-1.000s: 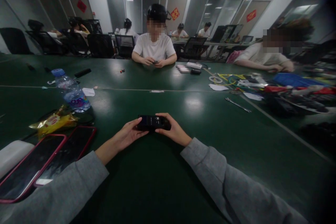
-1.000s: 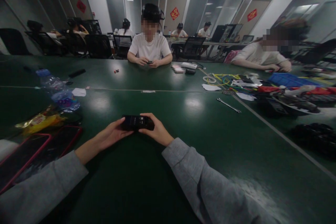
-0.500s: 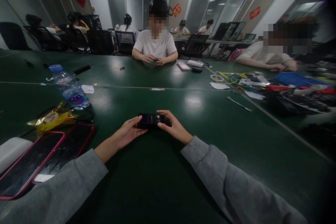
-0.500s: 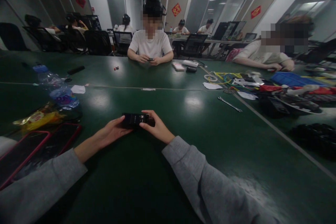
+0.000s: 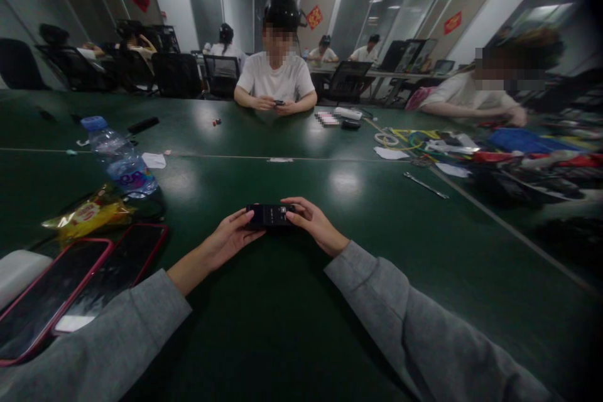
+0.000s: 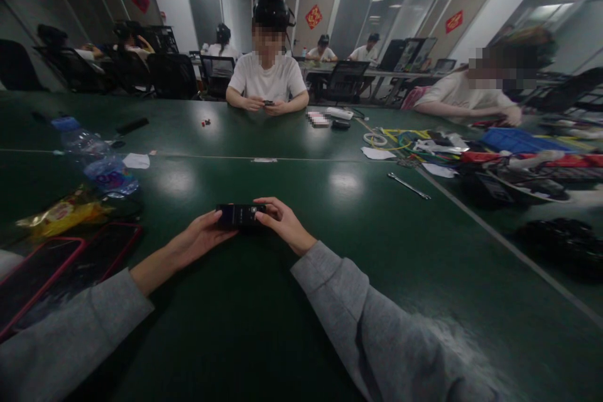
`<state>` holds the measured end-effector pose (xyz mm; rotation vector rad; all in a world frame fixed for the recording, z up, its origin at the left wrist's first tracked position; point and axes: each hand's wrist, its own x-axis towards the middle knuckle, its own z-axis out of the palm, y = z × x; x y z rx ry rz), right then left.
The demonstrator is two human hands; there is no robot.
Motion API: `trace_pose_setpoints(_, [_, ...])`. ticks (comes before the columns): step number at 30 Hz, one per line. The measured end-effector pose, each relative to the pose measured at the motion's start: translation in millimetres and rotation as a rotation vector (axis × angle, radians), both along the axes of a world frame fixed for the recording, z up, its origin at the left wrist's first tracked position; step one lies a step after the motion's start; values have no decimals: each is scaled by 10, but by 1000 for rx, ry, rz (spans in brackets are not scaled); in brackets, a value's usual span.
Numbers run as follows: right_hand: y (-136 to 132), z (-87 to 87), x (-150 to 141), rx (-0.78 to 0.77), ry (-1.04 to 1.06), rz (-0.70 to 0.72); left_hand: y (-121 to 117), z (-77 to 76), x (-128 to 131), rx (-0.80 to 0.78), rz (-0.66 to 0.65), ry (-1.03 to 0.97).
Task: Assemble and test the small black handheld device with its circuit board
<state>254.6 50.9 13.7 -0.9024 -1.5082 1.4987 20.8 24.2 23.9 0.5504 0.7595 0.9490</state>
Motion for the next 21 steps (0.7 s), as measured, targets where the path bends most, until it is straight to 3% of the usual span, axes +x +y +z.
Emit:
trace_pose_setpoints(5, [-27,5,-33,72,-40,2,2,1,-17,-15,-4,-25])
trace_pose_setpoints(11, [-45,-58,-71,288,-182,-66,25,-20,-11,-53,26,-52])
trace_pose_setpoints(21, [-45,-92,-70,330,-248,-43,62,-70,-94,-52,-95,-112])
